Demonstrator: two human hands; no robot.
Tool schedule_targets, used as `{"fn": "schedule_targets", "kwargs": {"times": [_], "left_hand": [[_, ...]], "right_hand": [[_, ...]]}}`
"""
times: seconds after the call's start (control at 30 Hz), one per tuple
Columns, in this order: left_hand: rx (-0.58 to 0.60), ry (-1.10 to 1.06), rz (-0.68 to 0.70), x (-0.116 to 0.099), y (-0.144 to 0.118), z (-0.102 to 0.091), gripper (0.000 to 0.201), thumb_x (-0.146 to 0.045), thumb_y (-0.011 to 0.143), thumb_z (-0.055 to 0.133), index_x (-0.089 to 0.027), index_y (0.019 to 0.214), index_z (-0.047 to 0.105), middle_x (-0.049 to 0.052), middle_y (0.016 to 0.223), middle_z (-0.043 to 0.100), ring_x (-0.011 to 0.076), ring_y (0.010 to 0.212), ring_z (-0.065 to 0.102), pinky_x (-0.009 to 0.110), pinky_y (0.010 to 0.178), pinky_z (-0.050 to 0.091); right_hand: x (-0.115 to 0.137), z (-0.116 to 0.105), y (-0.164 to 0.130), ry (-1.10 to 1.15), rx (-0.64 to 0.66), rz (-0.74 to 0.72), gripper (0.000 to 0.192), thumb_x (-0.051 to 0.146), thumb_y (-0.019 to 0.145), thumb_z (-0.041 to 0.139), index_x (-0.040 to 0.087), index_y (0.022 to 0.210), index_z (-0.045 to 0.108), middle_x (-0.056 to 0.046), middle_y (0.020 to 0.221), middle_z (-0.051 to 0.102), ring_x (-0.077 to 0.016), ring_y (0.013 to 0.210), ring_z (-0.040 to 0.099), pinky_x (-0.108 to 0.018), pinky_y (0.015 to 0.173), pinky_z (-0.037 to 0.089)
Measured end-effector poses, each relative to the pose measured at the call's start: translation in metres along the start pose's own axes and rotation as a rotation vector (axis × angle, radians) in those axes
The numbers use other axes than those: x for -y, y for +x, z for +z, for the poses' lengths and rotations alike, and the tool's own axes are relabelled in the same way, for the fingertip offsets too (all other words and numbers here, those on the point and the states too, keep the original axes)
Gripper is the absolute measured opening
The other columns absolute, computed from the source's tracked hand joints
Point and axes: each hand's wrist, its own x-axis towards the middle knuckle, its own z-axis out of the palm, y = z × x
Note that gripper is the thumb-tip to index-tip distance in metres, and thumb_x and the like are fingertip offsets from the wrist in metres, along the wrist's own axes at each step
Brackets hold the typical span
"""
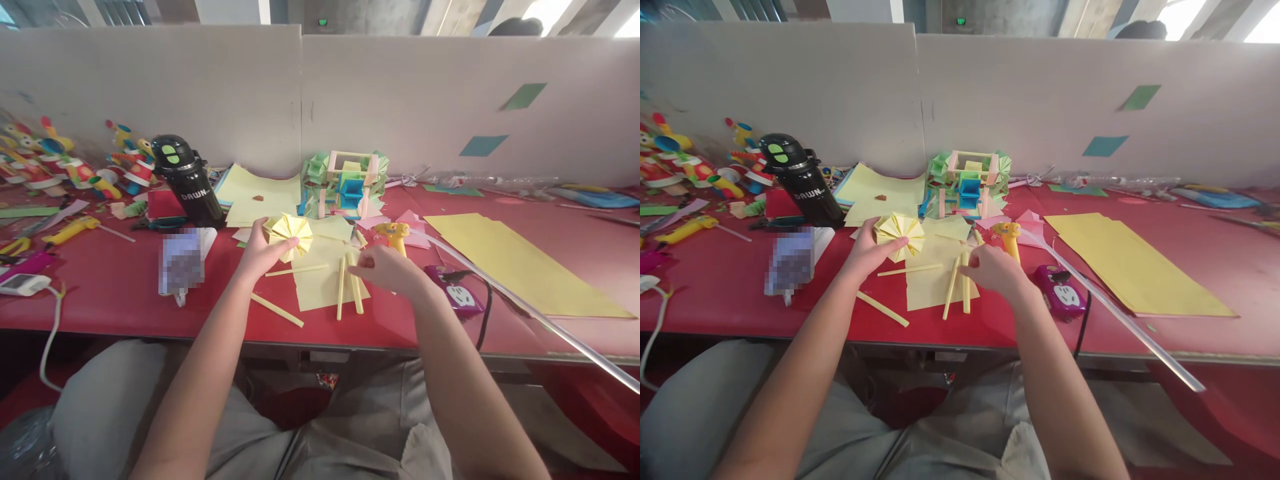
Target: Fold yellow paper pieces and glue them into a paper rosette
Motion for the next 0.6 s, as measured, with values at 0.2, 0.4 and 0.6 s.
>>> {"fn": "schedule_targets", "kwargs": {"times": [0.2, 0.4, 0.6], "left_hand": [[0.022, 0.251, 0.116, 0.004, -0.002, 0.002, 0.081, -0.041, 0.068, 0.083, -0.023, 0.134, 0.039, 0.016, 0.134, 0.058, 0.0325, 0.125, 0.057, 0.047, 0.103, 0.046], [0.019, 0.273, 0.142, 0.003, -0.003, 0.002, 0.089, -0.052, 0.072, 0.078, -0.024, 0.144, 0.033, 0.018, 0.145, 0.046, 0.0356, 0.135, 0.047, 0.052, 0.109, 0.041], [-0.07, 0.28, 0.286, 0.009, 0.0, 0.002, 0.074, -0.052, 0.079, 0.071, -0.023, 0.14, 0.042, 0.017, 0.146, 0.047, 0.035, 0.14, 0.042, 0.053, 0.113, 0.036]], "right_hand": [[0.001, 0.004, -0.019, -0.169, 0.139, 0.074, 0.03, 0.041, 0.078, 0.062, 0.022, 0.058, 0.052, -0.002, 0.062, 0.059, -0.0179, 0.062, 0.056, -0.029, 0.053, 0.031], [-0.001, 0.004, -0.011, -0.122, 0.052, 0.127, 0.02, 0.034, 0.076, 0.059, 0.021, 0.062, 0.055, -0.006, 0.069, 0.064, -0.0199, 0.064, 0.058, -0.03, 0.053, 0.035], [-0.017, -0.007, -0.011, 0.115, -0.119, 0.116, 0.012, 0.029, 0.075, 0.063, 0.02, 0.069, 0.061, -0.005, 0.068, 0.067, -0.0168, 0.059, 0.059, -0.028, 0.053, 0.039]]}}
